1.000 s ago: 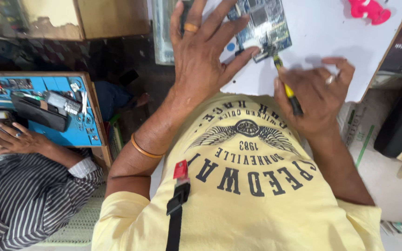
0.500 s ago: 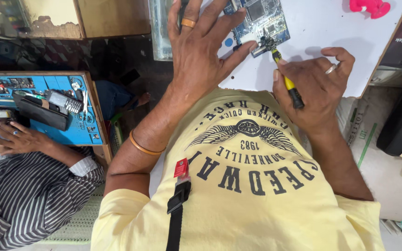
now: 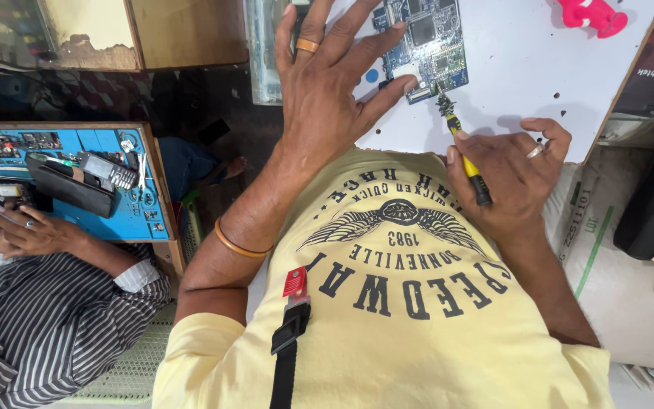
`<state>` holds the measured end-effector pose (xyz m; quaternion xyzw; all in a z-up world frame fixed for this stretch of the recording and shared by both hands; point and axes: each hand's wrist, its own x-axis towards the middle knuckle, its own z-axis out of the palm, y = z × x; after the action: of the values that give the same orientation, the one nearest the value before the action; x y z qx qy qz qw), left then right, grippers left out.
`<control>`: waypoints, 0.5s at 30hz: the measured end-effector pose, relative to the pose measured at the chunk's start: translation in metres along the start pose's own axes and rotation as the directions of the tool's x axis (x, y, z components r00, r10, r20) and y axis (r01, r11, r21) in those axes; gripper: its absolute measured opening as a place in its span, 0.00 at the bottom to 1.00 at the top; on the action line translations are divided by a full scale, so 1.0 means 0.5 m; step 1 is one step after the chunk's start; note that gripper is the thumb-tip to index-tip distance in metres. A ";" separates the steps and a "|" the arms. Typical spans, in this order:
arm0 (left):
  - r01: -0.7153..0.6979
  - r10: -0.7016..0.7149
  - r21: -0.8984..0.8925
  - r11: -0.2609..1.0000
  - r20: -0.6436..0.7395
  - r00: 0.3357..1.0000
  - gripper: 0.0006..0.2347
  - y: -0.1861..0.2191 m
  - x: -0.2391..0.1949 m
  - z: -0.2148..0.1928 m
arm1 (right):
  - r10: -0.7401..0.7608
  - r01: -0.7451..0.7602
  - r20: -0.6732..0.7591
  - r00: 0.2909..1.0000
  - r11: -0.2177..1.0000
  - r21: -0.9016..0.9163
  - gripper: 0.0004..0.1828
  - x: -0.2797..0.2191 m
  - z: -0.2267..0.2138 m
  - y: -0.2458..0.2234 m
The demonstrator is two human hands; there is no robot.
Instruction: The person cleans a small blue circuit board with a yellow-handled brush, then picks up a metal device chassis and wipes its interior with a cloth.
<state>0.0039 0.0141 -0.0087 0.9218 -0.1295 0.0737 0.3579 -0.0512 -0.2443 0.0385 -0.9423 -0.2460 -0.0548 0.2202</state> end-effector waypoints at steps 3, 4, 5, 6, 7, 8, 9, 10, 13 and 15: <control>-0.030 0.030 0.009 1.000 0.009 1.000 0.17 -0.002 -0.002 0.000 | -0.016 0.016 -0.024 1.000 1.000 -0.003 0.05 -0.022 0.007 0.013; -0.031 0.030 0.013 0.999 0.023 0.999 0.17 -0.002 -0.001 -0.001 | -0.013 0.013 -0.029 0.999 1.000 0.003 0.05 -0.024 0.007 0.019; -0.031 0.031 0.014 0.999 0.036 0.999 0.17 -0.001 0.001 -0.002 | -0.011 0.011 -0.033 0.999 1.000 0.007 0.05 -0.024 0.004 0.024; -0.035 0.035 0.007 0.999 0.046 0.998 0.17 -0.001 0.004 -0.002 | 0.035 -0.034 -0.028 0.999 0.998 0.059 0.05 -0.024 0.000 0.028; -0.036 0.035 0.002 0.999 0.053 0.998 0.17 0.000 0.006 -0.002 | 0.077 -0.074 -0.020 0.997 0.991 0.112 0.04 -0.021 -0.006 0.033; -0.036 0.036 -0.004 0.999 0.060 0.998 0.18 0.001 0.008 -0.003 | 0.118 -0.114 -0.009 0.993 0.980 0.164 0.04 -0.018 -0.012 0.037; -0.047 0.047 -0.005 0.999 0.063 0.997 0.17 0.000 0.007 -0.004 | 0.154 -0.146 -0.016 0.988 0.961 0.237 0.05 -0.017 -0.018 0.042; -0.057 0.057 -0.006 0.998 0.066 0.996 0.16 -0.002 0.007 -0.006 | 0.191 -0.176 -0.019 0.981 0.935 0.309 0.06 -0.016 -0.023 0.047; -0.091 0.090 0.019 0.996 0.058 0.994 0.14 -0.005 0.011 -0.008 | 0.212 -0.190 -0.026 0.977 0.920 0.344 0.08 -0.016 -0.029 0.065; -0.094 0.093 0.036 0.995 0.025 0.995 0.14 -0.002 0.010 -0.005 | 0.195 -0.176 -0.021 0.981 0.922 0.344 0.08 -0.026 -0.023 0.070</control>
<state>0.0089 0.0158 -0.0063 0.9219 -0.1753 0.0819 0.3356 -0.0454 -0.2823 0.0326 -0.9071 -0.1555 -0.0161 0.3908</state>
